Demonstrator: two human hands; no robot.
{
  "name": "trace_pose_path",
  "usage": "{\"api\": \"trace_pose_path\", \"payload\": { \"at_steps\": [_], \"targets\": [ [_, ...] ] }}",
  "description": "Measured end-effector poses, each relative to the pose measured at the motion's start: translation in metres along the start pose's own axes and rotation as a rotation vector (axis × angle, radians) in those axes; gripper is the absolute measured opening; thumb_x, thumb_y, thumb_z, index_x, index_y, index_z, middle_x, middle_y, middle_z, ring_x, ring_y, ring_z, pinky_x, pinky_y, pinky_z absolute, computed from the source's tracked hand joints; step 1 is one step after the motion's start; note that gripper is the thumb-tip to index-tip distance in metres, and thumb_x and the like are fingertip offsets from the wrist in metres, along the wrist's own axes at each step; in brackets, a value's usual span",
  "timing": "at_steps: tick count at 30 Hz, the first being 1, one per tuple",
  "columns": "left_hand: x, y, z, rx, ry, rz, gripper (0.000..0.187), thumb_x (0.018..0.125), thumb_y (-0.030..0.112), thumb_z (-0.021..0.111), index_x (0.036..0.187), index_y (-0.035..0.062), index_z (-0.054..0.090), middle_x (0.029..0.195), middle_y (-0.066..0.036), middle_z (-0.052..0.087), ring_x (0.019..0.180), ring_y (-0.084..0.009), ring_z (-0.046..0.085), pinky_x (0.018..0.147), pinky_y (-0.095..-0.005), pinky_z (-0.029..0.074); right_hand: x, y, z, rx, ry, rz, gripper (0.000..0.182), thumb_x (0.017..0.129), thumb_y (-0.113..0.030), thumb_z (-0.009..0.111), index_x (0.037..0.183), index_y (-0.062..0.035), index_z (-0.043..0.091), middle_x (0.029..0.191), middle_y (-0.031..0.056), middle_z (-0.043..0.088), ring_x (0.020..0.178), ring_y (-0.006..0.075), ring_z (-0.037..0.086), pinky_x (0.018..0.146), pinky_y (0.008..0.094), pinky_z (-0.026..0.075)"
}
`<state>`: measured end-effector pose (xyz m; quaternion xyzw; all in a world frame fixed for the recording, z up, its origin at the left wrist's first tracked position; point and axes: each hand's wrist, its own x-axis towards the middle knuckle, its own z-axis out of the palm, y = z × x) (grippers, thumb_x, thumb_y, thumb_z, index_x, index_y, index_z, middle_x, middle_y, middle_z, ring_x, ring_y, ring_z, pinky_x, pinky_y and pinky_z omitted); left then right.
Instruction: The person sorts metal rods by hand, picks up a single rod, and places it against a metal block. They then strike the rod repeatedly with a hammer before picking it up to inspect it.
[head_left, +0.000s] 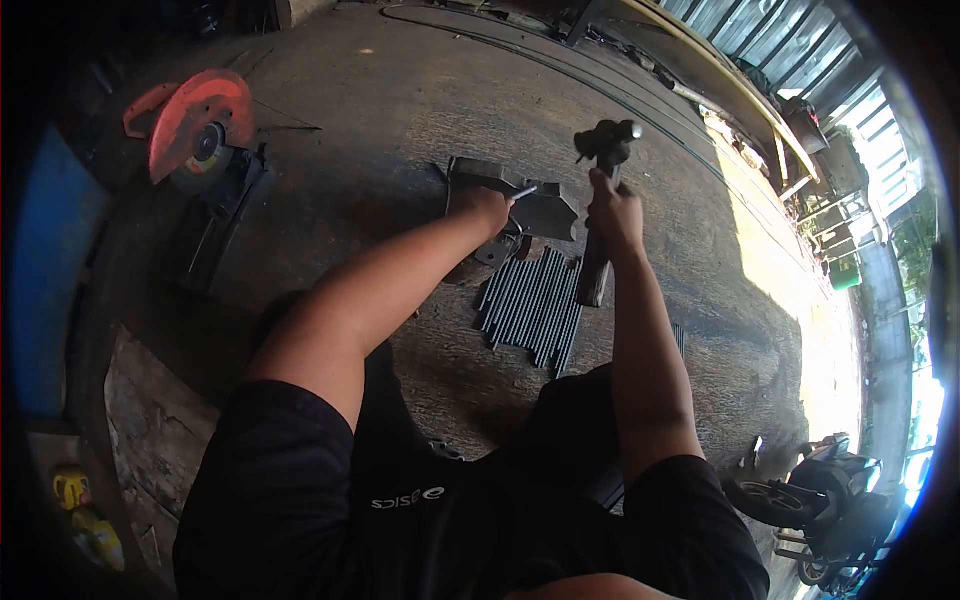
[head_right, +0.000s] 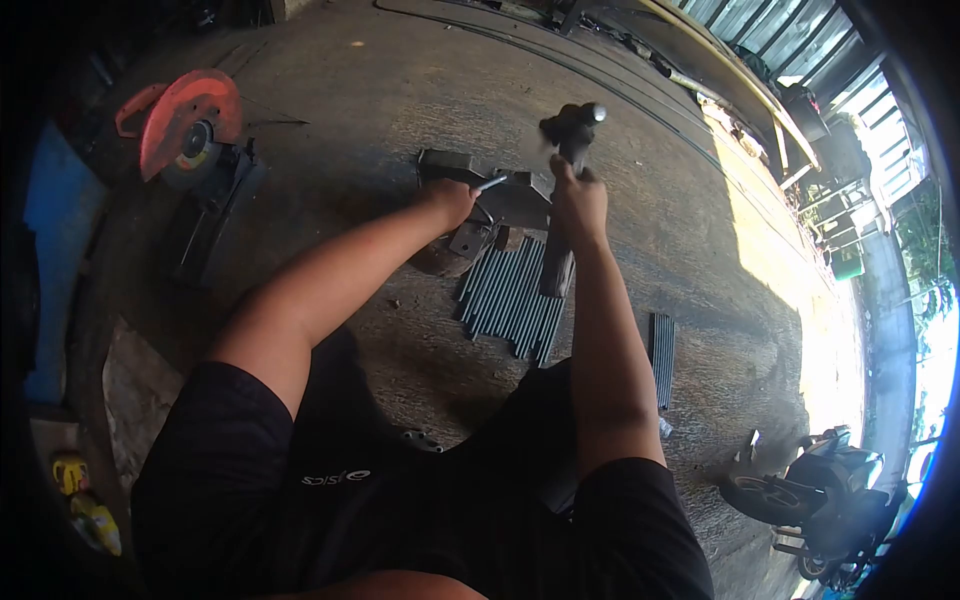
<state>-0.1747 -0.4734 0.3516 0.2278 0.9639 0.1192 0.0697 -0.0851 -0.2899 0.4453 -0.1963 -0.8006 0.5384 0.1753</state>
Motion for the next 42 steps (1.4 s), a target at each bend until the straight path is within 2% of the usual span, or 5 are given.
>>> {"api": "trace_pose_path", "payload": {
  "at_steps": [7,13,23,35,42],
  "targets": [
    [-0.003,0.000,-0.003,-0.071,-0.026,-0.055,0.051,0.099,0.042,0.036,0.101,0.0029,0.069,0.102,-0.019,0.068,0.096,-0.0335,0.065,0.084,-0.0444,0.050,-0.018,-0.069,-0.007,0.529,0.209,-0.575,0.026,0.094,-0.028,0.054,0.088,-0.0032,0.051,0.063,0.0045,0.054,0.052,0.0124,0.054,0.049,0.0286,0.046],
    [-0.004,0.003,-0.005,-0.164,-0.068,-0.108,0.053,0.098,0.047,0.036,0.102,0.0050,0.069,0.105,-0.019,0.066,0.099,-0.0358,0.063,0.086,-0.0465,0.049,0.023,0.080,0.046,-0.773,-0.304,-0.199,0.055,0.086,-0.040,0.054,0.105,0.0110,0.058,0.094,0.0338,0.062,0.098,0.0481,0.059,0.087,0.0458,0.048],
    [-0.011,-0.001,-0.011,-0.031,-0.030,0.000,0.052,0.099,0.042,0.035,0.102,0.0032,0.069,0.103,-0.019,0.068,0.098,-0.0324,0.065,0.083,-0.0440,0.051,-0.018,-0.039,0.009,0.037,-0.023,-0.117,0.038,0.089,-0.038,0.060,0.083,-0.0006,0.058,0.062,0.0042,0.055,0.053,0.0129,0.053,0.050,0.0293,0.043],
    [-0.002,0.007,-0.003,-0.090,-0.037,-0.075,0.054,0.099,0.044,0.033,0.104,0.0036,0.069,0.104,-0.019,0.067,0.097,-0.0376,0.064,0.085,-0.0466,0.050,0.003,0.069,0.036,-0.760,-0.042,-0.062,0.055,0.083,-0.044,0.058,0.095,0.0098,0.060,0.081,0.0231,0.067,0.076,0.0307,0.067,0.070,0.0387,0.052],
    [-0.010,0.004,-0.010,-0.004,-0.068,-0.025,0.053,0.100,0.040,0.030,0.100,0.0034,0.069,0.103,-0.018,0.068,0.097,-0.0342,0.065,0.084,-0.0450,0.051,-0.006,-0.024,-0.010,0.102,-0.033,-0.016,0.031,0.088,-0.035,0.061,0.086,-0.0040,0.055,0.061,0.0040,0.053,0.050,0.0142,0.051,0.049,0.0302,0.044]
  ]
}}
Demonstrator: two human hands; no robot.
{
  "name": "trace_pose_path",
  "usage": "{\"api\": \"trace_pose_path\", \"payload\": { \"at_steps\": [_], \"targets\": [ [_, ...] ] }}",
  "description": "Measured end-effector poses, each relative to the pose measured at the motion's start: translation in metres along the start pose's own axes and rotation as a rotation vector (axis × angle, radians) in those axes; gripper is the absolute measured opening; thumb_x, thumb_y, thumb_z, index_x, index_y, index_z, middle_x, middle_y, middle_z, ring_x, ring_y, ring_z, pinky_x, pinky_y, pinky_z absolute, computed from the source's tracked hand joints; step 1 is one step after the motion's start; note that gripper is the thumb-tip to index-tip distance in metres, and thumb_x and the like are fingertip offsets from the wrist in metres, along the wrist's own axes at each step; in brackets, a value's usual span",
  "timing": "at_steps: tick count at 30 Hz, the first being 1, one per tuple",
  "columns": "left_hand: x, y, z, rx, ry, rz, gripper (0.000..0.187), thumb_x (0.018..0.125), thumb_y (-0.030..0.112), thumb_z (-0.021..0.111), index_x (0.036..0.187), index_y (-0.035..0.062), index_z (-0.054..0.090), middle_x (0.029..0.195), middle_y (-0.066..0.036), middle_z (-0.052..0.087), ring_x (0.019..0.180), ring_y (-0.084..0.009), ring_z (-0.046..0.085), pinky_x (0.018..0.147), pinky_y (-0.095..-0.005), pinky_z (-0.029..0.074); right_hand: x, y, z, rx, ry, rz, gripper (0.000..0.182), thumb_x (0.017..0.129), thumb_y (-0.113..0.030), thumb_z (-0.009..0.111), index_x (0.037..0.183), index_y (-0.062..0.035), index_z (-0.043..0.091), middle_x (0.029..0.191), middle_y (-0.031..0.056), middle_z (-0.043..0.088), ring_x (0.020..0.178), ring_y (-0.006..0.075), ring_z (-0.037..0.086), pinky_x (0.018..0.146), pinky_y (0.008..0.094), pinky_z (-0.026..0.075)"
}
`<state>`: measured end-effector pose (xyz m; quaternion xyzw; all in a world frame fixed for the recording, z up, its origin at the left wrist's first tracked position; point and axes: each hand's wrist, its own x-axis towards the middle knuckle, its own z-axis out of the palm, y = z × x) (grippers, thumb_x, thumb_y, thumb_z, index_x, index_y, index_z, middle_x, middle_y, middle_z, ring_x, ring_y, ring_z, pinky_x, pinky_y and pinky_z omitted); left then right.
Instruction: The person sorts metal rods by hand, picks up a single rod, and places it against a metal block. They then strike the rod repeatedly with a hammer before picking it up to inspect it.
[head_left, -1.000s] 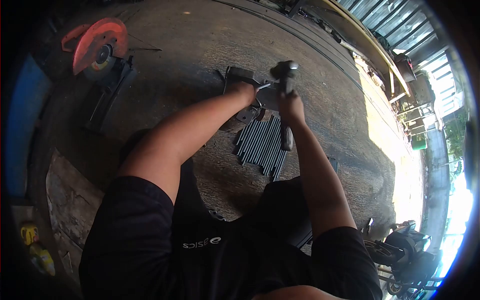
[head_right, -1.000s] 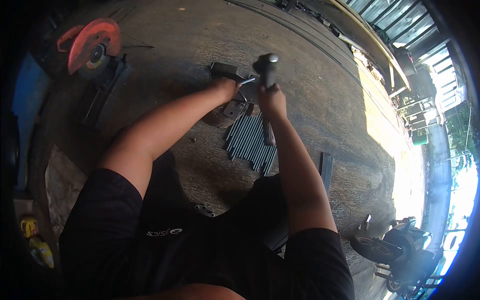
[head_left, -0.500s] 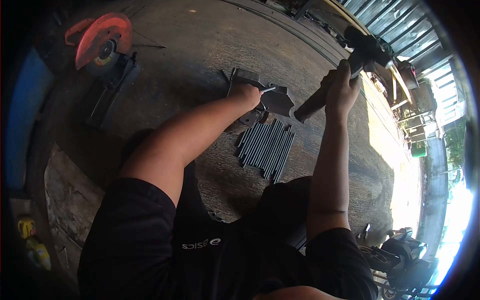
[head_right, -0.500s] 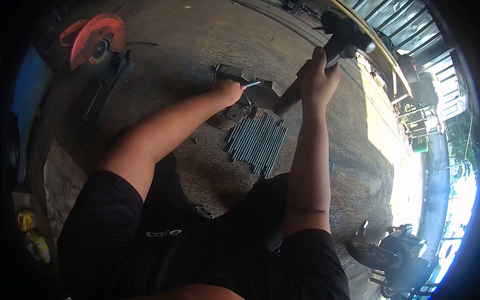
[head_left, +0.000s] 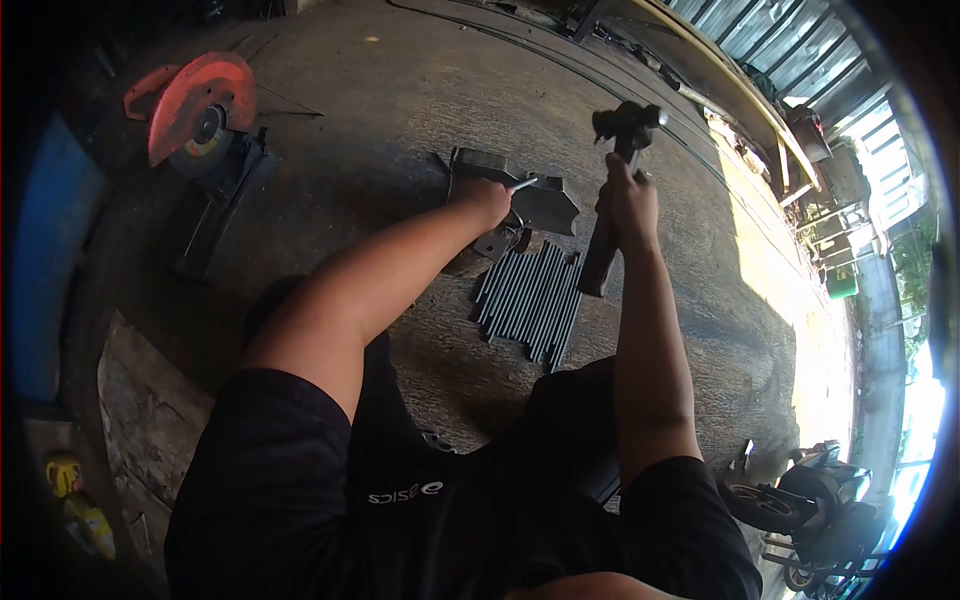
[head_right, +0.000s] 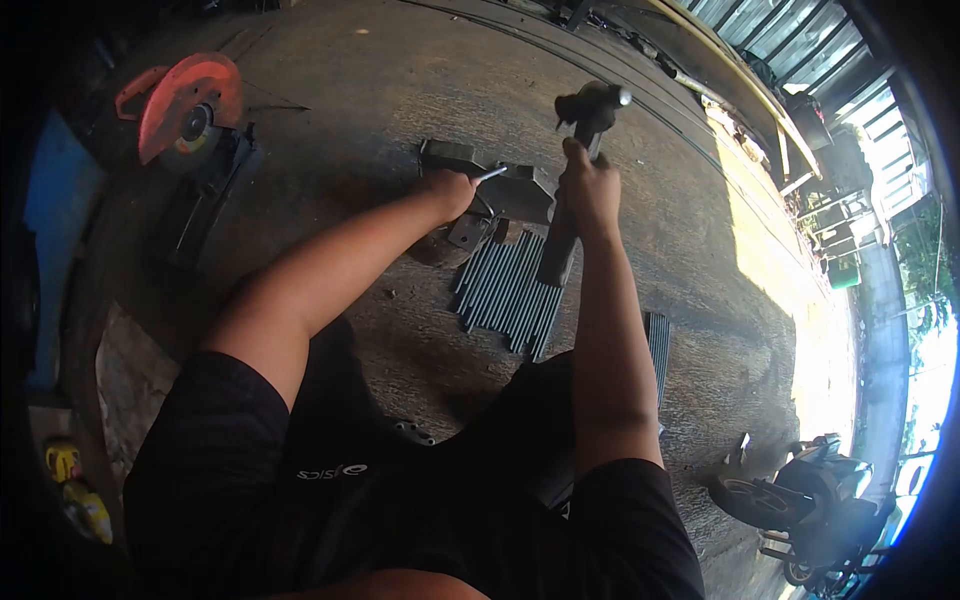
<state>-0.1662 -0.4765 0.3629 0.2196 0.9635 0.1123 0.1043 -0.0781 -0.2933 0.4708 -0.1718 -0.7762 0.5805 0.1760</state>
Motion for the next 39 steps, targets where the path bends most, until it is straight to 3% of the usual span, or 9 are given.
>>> {"api": "trace_pose_path", "payload": {
  "at_steps": [7,10,12,15,21,27,30,35,39],
  "targets": [
    [0.009,-0.003,0.006,-0.047,0.065,-0.010,0.056,0.100,0.041,0.032,0.094,-0.0002,0.069,0.094,-0.022,0.068,0.091,-0.0372,0.066,0.081,-0.0464,0.051,-0.004,-0.020,0.010,0.191,0.192,-0.374,0.025,0.090,-0.025,0.059,0.083,-0.0015,0.055,0.061,0.0043,0.056,0.051,0.0110,0.056,0.047,0.0285,0.045],
    [0.007,-0.004,0.010,-0.088,0.085,-0.009,0.055,0.100,0.042,0.033,0.096,0.0003,0.069,0.096,-0.022,0.068,0.092,-0.0373,0.066,0.083,-0.0460,0.051,0.015,0.075,0.028,-0.630,-0.089,-0.007,0.048,0.085,-0.038,0.058,0.102,0.0071,0.059,0.088,0.0302,0.064,0.090,0.0459,0.062,0.080,0.0449,0.049],
    [0.004,0.008,-0.004,-0.059,0.009,-0.083,0.051,0.099,0.041,0.033,0.106,0.0062,0.069,0.110,-0.016,0.067,0.104,-0.0331,0.064,0.089,-0.0435,0.049,0.003,0.097,0.036,-0.483,-0.062,0.121,0.055,0.085,-0.043,0.056,0.099,0.0097,0.061,0.093,0.0330,0.063,0.096,0.0455,0.062,0.084,0.0456,0.048],
    [0.003,0.005,0.000,-0.014,0.017,-0.069,0.049,0.099,0.040,0.034,0.103,0.0065,0.070,0.107,-0.016,0.068,0.101,-0.0330,0.065,0.087,-0.0434,0.050,0.018,0.099,0.021,-0.018,-0.045,0.407,0.042,0.085,-0.038,0.060,0.082,0.0039,0.060,0.065,0.0095,0.059,0.056,0.0229,0.058,0.053,0.0363,0.047],
    [0.012,-0.006,0.008,0.022,0.084,0.031,0.047,0.098,0.041,0.039,0.098,0.0054,0.071,0.098,-0.016,0.069,0.093,-0.0330,0.067,0.082,-0.0444,0.052,0.003,-0.011,-0.018,0.355,0.050,-0.025,0.026,0.086,-0.027,0.062,0.086,-0.0026,0.053,0.059,0.0027,0.051,0.048,0.0125,0.051,0.045,0.0285,0.042],
    [0.009,-0.003,0.007,-0.004,0.112,0.029,0.046,0.097,0.042,0.042,0.097,0.0058,0.071,0.099,-0.015,0.069,0.093,-0.0335,0.067,0.081,-0.0444,0.052,-0.003,-0.008,0.006,0.349,0.209,-0.349,0.020,0.088,-0.020,0.061,0.084,-0.0020,0.054,0.063,0.0059,0.056,0.051,0.0121,0.055,0.047,0.0291,0.045],
    [0.011,0.003,0.002,0.014,0.018,-0.019,0.044,0.096,0.041,0.043,0.099,0.0067,0.071,0.101,-0.015,0.069,0.094,-0.0329,0.067,0.082,-0.0433,0.052,0.005,0.064,0.026,-0.587,-0.066,-0.080,0.042,0.085,-0.032,0.058,0.097,0.0090,0.058,0.091,0.0311,0.063,0.093,0.0455,0.062,0.085,0.0471,0.048],
    [-0.002,0.007,0.004,0.052,0.071,-0.061,0.042,0.096,0.040,0.045,0.101,0.0070,0.071,0.103,-0.014,0.069,0.096,-0.0313,0.067,0.082,-0.0423,0.052,-0.013,0.068,0.039,-0.325,-0.221,0.228,0.046,0.083,-0.036,0.061,0.095,0.0079,0.062,0.081,0.0238,0.066,0.078,0.0353,0.067,0.071,0.0405,0.053],
    [0.006,-0.002,0.006,0.048,0.127,0.038,0.042,0.095,0.040,0.047,0.095,0.0060,0.070,0.093,-0.015,0.069,0.088,-0.0327,0.067,0.078,-0.0439,0.053,0.001,0.036,0.026,-0.170,-0.022,-0.065,0.042,0.082,-0.036,0.063,0.089,0.0062,0.062,0.065,0.0138,0.061,0.060,0.0230,0.063,0.058,0.0342,0.051]
  ]
}}
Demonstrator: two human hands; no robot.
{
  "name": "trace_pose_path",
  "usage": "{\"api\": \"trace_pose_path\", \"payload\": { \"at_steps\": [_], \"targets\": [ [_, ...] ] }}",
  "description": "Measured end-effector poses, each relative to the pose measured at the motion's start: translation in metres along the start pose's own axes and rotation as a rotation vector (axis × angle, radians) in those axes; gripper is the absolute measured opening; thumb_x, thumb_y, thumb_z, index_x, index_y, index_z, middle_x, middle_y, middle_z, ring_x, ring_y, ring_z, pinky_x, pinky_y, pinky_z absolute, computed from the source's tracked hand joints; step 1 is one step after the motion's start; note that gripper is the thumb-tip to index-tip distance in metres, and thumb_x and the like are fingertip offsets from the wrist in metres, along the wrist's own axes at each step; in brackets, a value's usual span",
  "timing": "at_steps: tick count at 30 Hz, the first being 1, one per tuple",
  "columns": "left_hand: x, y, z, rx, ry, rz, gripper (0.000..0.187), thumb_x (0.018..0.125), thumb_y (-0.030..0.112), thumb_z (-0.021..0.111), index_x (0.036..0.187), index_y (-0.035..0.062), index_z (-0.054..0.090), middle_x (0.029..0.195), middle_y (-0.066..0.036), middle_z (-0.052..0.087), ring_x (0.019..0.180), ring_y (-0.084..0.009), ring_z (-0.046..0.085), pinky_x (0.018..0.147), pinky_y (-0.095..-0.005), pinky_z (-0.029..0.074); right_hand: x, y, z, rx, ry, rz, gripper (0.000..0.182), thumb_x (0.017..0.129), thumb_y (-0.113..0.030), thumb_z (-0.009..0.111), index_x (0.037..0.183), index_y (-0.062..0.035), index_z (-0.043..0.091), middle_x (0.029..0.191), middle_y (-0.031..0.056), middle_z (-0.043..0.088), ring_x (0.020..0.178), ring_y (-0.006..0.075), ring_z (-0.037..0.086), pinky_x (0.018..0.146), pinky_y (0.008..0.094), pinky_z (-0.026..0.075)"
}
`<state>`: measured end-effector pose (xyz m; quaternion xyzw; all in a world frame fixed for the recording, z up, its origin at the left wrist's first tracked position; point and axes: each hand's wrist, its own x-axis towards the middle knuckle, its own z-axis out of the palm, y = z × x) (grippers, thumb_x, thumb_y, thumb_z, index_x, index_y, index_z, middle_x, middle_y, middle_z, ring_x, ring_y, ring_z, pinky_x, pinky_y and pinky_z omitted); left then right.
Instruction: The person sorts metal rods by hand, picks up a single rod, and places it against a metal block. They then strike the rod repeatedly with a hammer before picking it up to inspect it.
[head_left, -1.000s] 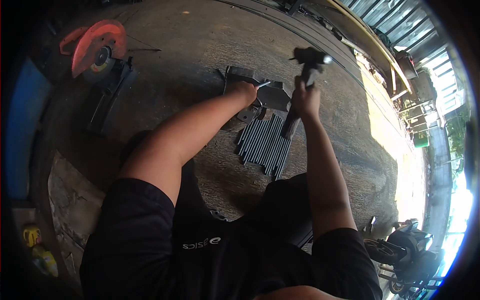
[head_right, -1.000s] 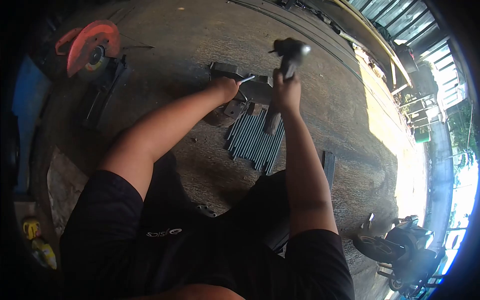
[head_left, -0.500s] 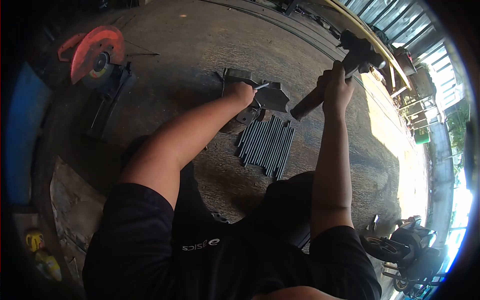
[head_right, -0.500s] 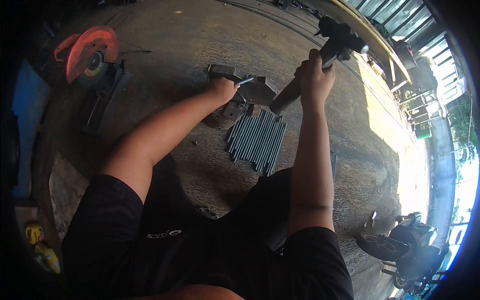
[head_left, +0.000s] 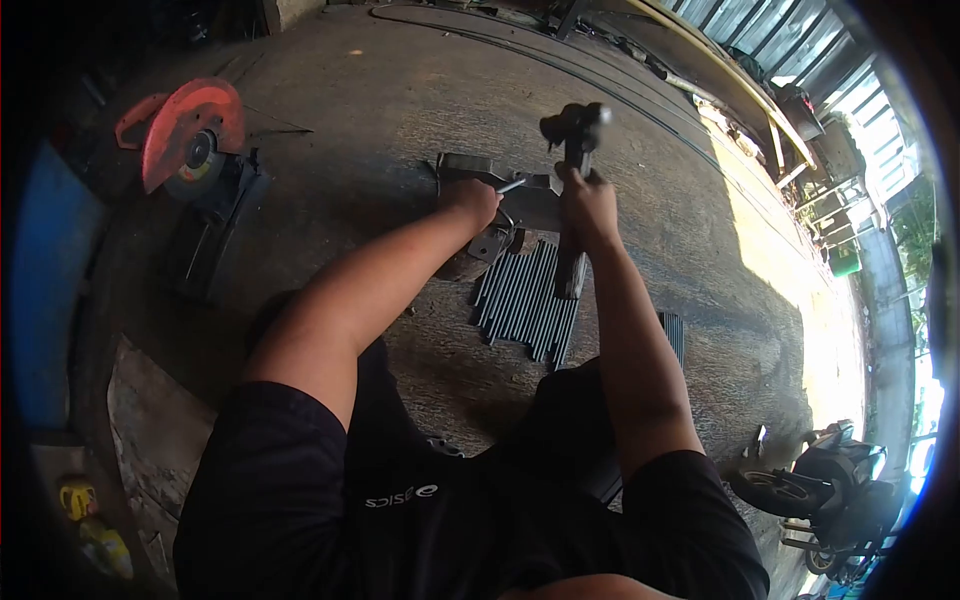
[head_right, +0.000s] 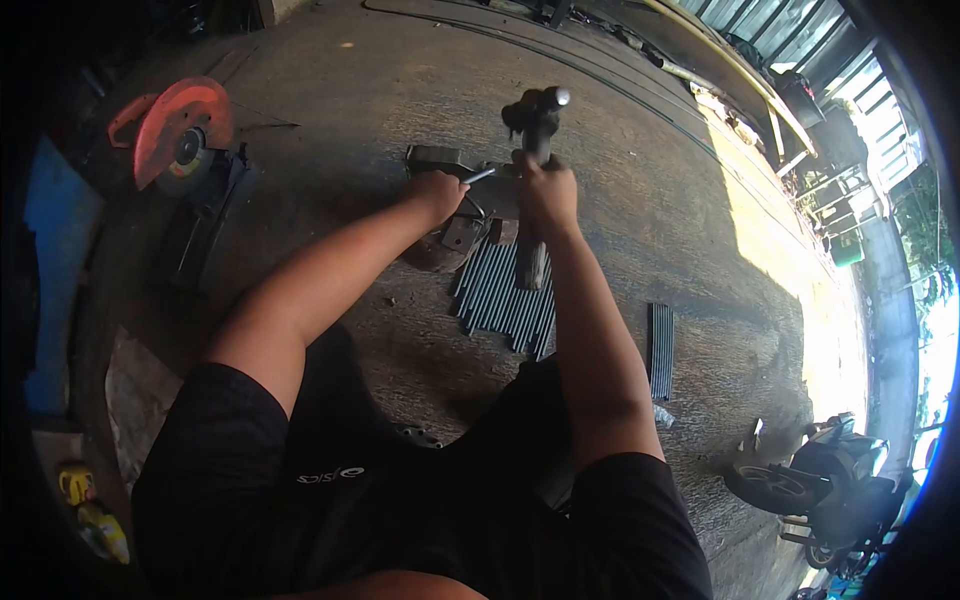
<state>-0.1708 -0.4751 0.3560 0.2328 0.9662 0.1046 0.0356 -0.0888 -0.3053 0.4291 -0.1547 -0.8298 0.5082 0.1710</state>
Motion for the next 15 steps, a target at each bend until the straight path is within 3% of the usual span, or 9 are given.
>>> {"api": "trace_pose_path", "payload": {
  "at_steps": [1,4,7,9,10,11,14,15],
  "targets": [
    [0.002,-0.006,0.008,-0.014,0.097,0.059,0.042,0.095,0.040,0.048,0.090,0.0044,0.070,0.086,-0.016,0.069,0.082,-0.0341,0.068,0.074,-0.0450,0.053,-0.006,-0.033,-0.012,0.084,0.054,-0.028,0.041,0.083,-0.035,0.063,0.089,0.0060,0.062,0.061,0.0116,0.059,0.057,0.0207,0.061,0.057,0.0335,0.049],
    [0.005,-0.006,0.008,-0.033,0.087,0.027,0.041,0.094,0.040,0.049,0.088,0.0048,0.070,0.084,-0.017,0.069,0.080,-0.0346,0.067,0.073,-0.0452,0.053,-0.006,-0.070,-0.028,0.375,0.099,-0.295,0.028,0.087,-0.027,0.064,0.084,-0.0004,0.055,0.058,0.0029,0.055,0.050,0.0101,0.054,0.047,0.0261,0.043],
    [0.006,-0.007,0.007,-0.041,0.110,0.037,0.041,0.094,0.040,0.050,0.088,0.0043,0.069,0.084,-0.017,0.069,0.082,-0.0346,0.067,0.073,-0.0447,0.054,-0.007,-0.055,-0.012,0.342,0.195,-0.354,0.029,0.086,-0.026,0.064,0.087,0.0016,0.055,0.063,0.0081,0.058,0.055,0.0167,0.058,0.053,0.0307,0.047],
    [0.006,-0.007,0.004,-0.026,0.073,0.014,0.040,0.093,0.039,0.051,0.089,0.0044,0.069,0.085,-0.017,0.069,0.083,-0.0347,0.067,0.073,-0.0449,0.054,-0.011,-0.011,0.011,-0.039,0.249,-0.330,0.033,0.084,-0.026,0.063,0.095,0.0052,0.057,0.077,0.0199,0.065,0.073,0.0321,0.066,0.068,0.0395,0.051],
    [0.004,-0.003,0.003,-0.012,0.037,-0.002,0.038,0.093,0.038,0.052,0.090,0.0044,0.069,0.086,-0.018,0.069,0.084,-0.0348,0.067,0.074,-0.0452,0.054,-0.008,0.019,0.019,-0.274,0.073,-0.134,0.042,0.083,-0.029,0.061,0.101,0.0077,0.058,0.093,0.0299,0.064,0.097,0.0435,0.062,0.084,0.0458,0.048],
    [0.002,-0.002,0.006,-0.012,0.039,0.007,0.038,0.093,0.038,0.052,0.090,0.0044,0.069,0.086,-0.018,0.069,0.084,-0.0348,0.067,0.074,-0.0452,0.054,-0.006,0.028,0.025,-0.586,-0.205,0.072,0.047,0.083,-0.035,0.058,0.103,0.0079,0.060,0.099,0.0325,0.063,0.103,0.0452,0.059,0.087,0.0479,0.047],
    [0.009,-0.009,-0.008,0.017,0.026,-0.046,0.034,0.093,0.036,0.052,0.098,0.0084,0.071,0.100,-0.013,0.070,0.095,-0.0299,0.067,0.079,-0.0433,0.054,0.007,0.054,0.030,-0.395,-0.071,0.052,0.049,0.083,-0.038,0.057,0.098,0.0086,0.061,0.091,0.0308,0.064,0.092,0.0421,0.064,0.081,0.0454,0.050],
    [0.004,-0.007,-0.011,0.030,0.014,-0.021,0.032,0.092,0.034,0.053,0.098,0.0087,0.071,0.101,-0.013,0.069,0.095,-0.0300,0.067,0.079,-0.0432,0.054,-0.004,0.027,0.020,-0.221,-0.143,0.211,0.049,0.082,-0.038,0.057,0.093,0.0097,0.062,0.080,0.0275,0.065,0.078,0.0376,0.068,0.074,0.0428,0.053]
  ]
}}
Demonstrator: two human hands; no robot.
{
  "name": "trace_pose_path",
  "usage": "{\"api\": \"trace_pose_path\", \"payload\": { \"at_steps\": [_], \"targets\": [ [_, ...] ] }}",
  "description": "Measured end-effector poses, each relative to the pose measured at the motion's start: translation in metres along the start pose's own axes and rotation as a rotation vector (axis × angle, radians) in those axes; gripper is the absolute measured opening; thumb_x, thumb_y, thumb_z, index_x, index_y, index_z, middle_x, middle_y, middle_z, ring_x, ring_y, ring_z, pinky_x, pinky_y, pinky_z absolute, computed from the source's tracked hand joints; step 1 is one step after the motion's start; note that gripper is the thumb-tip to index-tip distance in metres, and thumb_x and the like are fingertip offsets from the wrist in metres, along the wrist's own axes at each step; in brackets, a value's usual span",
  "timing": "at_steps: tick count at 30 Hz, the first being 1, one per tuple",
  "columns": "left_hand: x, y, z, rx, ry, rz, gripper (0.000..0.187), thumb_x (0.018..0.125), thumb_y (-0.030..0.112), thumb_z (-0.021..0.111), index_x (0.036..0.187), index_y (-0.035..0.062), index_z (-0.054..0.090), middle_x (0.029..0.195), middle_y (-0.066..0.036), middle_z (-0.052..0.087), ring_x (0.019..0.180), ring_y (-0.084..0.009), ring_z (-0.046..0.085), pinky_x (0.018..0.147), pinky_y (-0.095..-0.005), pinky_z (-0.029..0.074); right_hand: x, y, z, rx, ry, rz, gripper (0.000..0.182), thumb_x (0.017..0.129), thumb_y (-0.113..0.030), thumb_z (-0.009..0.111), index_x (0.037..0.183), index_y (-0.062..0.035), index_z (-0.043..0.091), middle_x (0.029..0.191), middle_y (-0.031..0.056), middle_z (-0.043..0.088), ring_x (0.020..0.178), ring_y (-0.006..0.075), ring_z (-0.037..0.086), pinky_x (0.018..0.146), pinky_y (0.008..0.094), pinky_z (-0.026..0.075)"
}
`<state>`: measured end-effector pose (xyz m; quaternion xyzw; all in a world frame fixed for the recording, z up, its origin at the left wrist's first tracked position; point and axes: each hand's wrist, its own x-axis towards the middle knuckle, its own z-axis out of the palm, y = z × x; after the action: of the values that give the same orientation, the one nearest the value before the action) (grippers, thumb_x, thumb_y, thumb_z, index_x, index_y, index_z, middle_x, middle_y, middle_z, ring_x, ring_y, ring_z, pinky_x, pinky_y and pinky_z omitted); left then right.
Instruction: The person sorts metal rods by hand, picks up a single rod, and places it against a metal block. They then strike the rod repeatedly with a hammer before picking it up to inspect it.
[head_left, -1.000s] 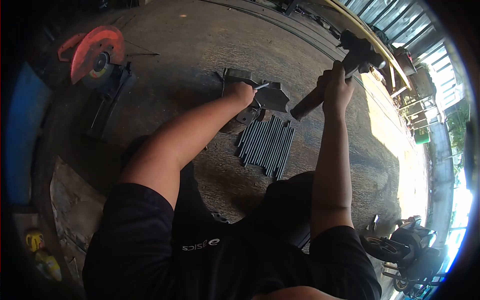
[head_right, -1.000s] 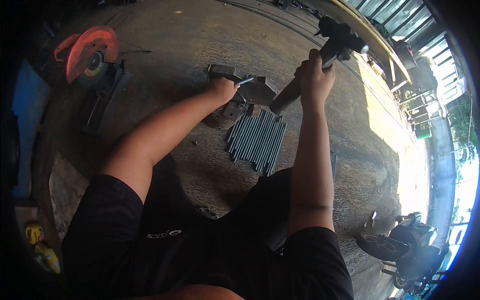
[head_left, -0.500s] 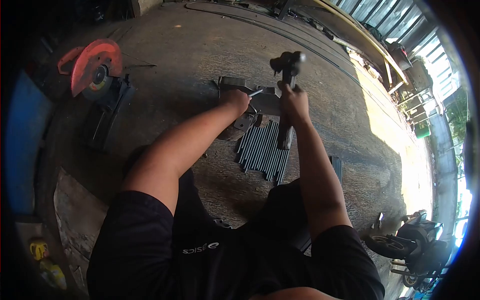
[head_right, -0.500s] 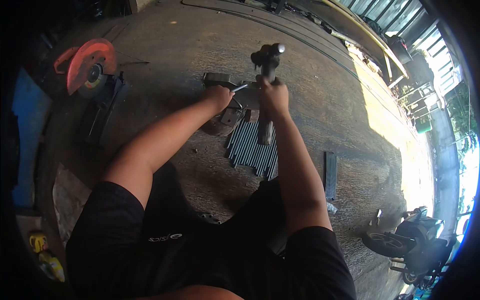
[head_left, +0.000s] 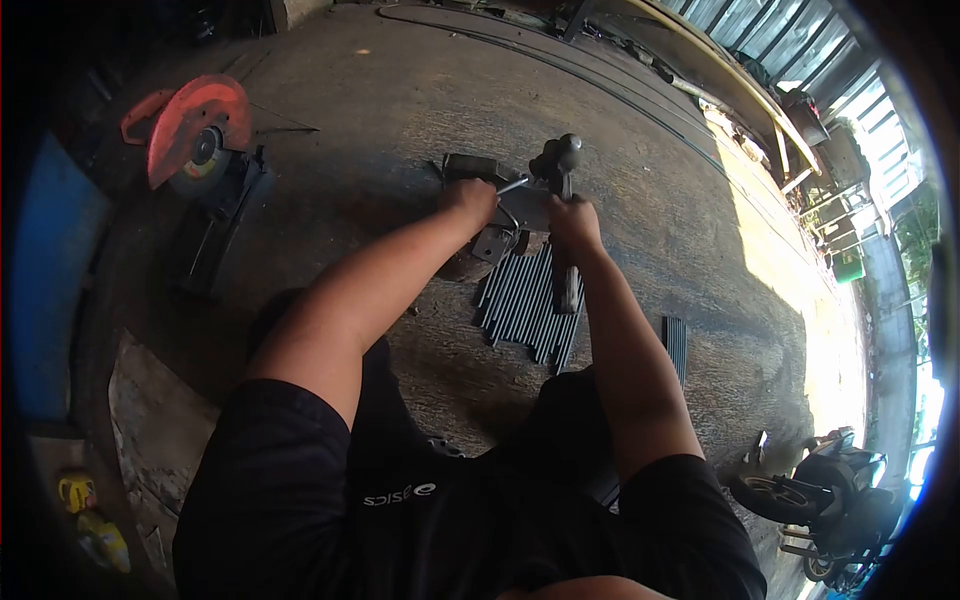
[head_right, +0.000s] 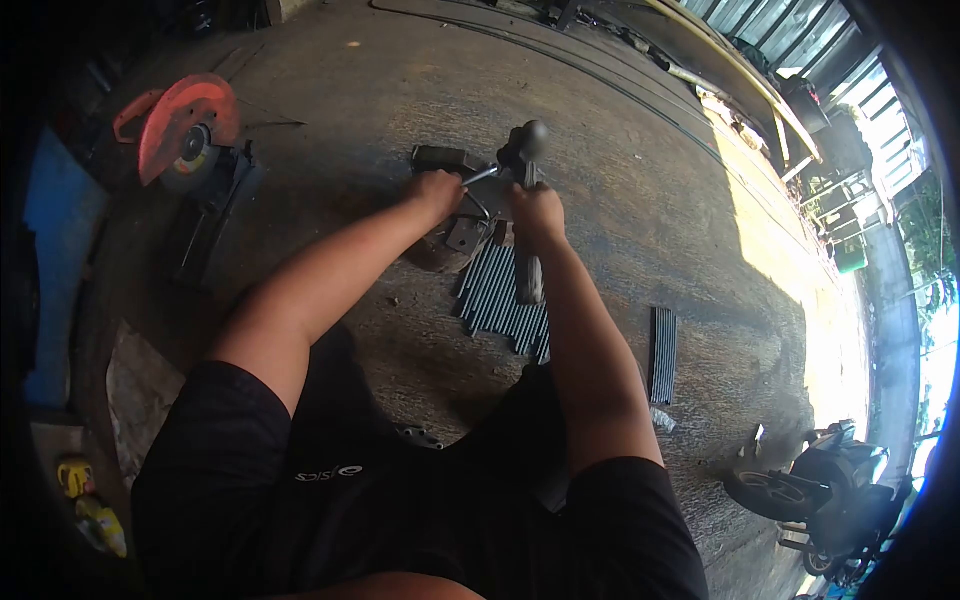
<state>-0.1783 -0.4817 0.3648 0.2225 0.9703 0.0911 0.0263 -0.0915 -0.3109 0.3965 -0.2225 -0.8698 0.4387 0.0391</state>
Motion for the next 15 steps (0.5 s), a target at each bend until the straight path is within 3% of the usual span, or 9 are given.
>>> {"api": "trace_pose_path", "payload": {
  "at_steps": [1,2,6,9,11,12,14,15],
  "targets": [
    [-0.006,0.003,0.005,0.010,-0.021,0.033,0.030,0.092,0.032,0.054,0.099,0.0089,0.071,0.102,-0.013,0.069,0.095,-0.0302,0.067,0.079,-0.0432,0.054,-0.009,0.003,-0.002,0.002,-0.004,0.016,0.049,0.082,-0.038,0.057,0.093,0.0097,0.062,0.080,0.0275,0.065,0.078,0.0376,0.068,0.074,0.0428,0.053],
    [-0.006,0.001,0.008,-0.030,0.040,0.065,0.028,0.091,0.031,0.057,0.092,0.0057,0.068,0.088,-0.017,0.069,0.085,-0.0353,0.067,0.075,-0.0462,0.054,-0.008,0.000,-0.006,-0.024,0.068,-0.056,0.048,0.082,-0.038,0.058,0.091,0.0094,0.062,0.075,0.0256,0.065,0.073,0.0353,0.068,0.070,0.0416,0.053],
    [0.001,-0.006,0.021,-0.078,0.142,0.101,0.025,0.090,0.030,0.057,0.090,0.0060,0.065,0.083,-0.017,0.068,0.081,-0.0349,0.067,0.073,-0.0468,0.053,-0.009,-0.052,-0.037,0.153,0.247,-0.323,0.048,0.081,-0.039,0.062,0.086,0.0082,0.061,0.066,0.0213,0.063,0.062,0.0317,0.065,0.061,0.0389,0.050],
    [0.005,-0.007,0.025,-0.052,0.170,0.106,0.026,0.090,0.030,0.056,0.089,0.0057,0.064,0.084,-0.016,0.068,0.081,-0.0349,0.067,0.072,-0.0467,0.053,-0.032,-0.092,-0.059,0.541,0.252,-0.468,0.038,0.084,-0.034,0.064,0.087,0.0025,0.055,0.057,0.0062,0.055,0.051,0.0130,0.057,0.047,0.0299,0.044],
    [0.004,-0.009,0.021,-0.050,0.162,0.127,0.025,0.091,0.030,0.056,0.089,0.0058,0.064,0.084,-0.017,0.068,0.081,-0.0348,0.068,0.071,-0.0464,0.054,-0.028,-0.088,-0.054,0.513,0.343,-0.517,0.040,0.083,-0.033,0.065,0.092,0.0050,0.054,0.063,0.0124,0.060,0.056,0.0237,0.062,0.054,0.0352,0.049],
    [0.002,-0.009,0.018,-0.046,0.153,0.157,0.025,0.091,0.030,0.056,0.090,0.0059,0.064,0.085,-0.017,0.068,0.080,-0.0347,0.068,0.070,-0.0461,0.054,-0.023,-0.080,-0.047,0.511,0.340,-0.516,0.040,0.083,-0.033,0.065,0.092,0.0050,0.054,0.063,0.0124,0.060,0.056,0.0237,0.062,0.054,0.0352,0.049],
    [-0.004,-0.007,0.014,-0.017,0.146,0.151,0.023,0.090,0.027,0.055,0.091,0.0061,0.065,0.085,-0.017,0.069,0.080,-0.0344,0.068,0.070,-0.0456,0.054,-0.010,-0.045,-0.022,0.022,0.441,-0.520,0.044,0.083,-0.034,0.062,0.096,0.0078,0.054,0.079,0.0237,0.066,0.076,0.0391,0.066,0.069,0.0425,0.052],
    [-0.005,-0.005,0.012,0.017,0.150,0.149,0.021,0.090,0.024,0.055,0.093,0.0064,0.065,0.085,-0.017,0.069,0.080,-0.0341,0.068,0.069,-0.0452,0.055,-0.002,-0.026,-0.011,-0.215,0.203,-0.219,0.050,0.083,-0.037,0.059,0.101,0.0096,0.056,0.096,0.0329,0.063,0.097,0.0476,0.060,0.085,0.0472,0.048]
  ]
}}
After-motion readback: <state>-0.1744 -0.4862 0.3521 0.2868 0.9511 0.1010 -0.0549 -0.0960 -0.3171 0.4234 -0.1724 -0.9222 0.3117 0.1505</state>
